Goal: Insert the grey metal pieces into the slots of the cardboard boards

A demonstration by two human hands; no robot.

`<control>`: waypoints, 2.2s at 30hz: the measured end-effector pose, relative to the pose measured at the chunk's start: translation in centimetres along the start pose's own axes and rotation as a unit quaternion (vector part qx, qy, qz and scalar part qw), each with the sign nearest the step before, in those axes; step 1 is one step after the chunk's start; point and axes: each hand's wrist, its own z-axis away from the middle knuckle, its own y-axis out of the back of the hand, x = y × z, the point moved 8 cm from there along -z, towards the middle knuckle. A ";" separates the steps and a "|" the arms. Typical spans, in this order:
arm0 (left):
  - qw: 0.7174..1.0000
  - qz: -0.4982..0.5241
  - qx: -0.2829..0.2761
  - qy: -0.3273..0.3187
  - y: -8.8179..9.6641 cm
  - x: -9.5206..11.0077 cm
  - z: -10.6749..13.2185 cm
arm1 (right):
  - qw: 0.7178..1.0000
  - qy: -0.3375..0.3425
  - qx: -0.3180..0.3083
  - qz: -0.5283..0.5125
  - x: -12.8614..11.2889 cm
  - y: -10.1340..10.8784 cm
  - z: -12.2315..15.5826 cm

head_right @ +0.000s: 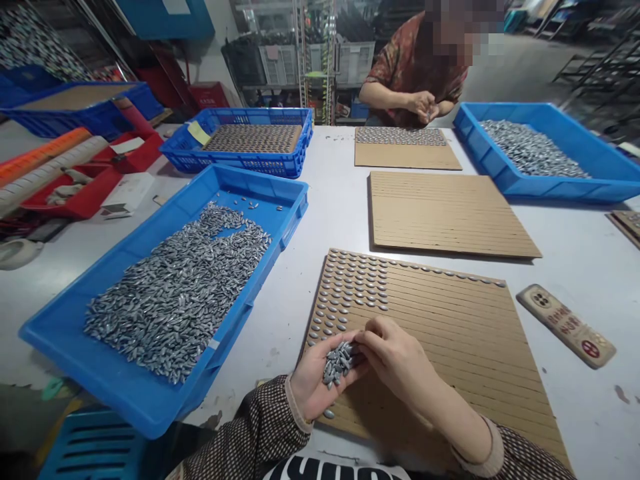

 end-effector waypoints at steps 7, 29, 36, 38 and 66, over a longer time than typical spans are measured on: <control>1.000 -0.016 0.022 -0.001 0.3 0.4 0.3 | 0.996 0.064 0.021 -0.056 -0.9 1.0 0.1; 0.995 -0.002 0.101 -0.027 1.4 1.7 1.0 | 0.985 -0.010 0.146 -0.087 3.9 -1.3 -2.7; 0.995 0.004 0.096 -0.029 1.8 1.6 0.8 | 0.995 0.015 0.095 0.005 3.9 -2.9 -2.0; 0.995 0.003 0.092 -0.029 1.8 1.6 0.7 | 0.995 0.025 0.092 0.025 3.6 -2.7 -1.9; 0.998 0.008 0.032 -0.048 0.6 1.8 0.9 | 0.985 0.045 0.057 -0.158 -0.8 2.1 -2.9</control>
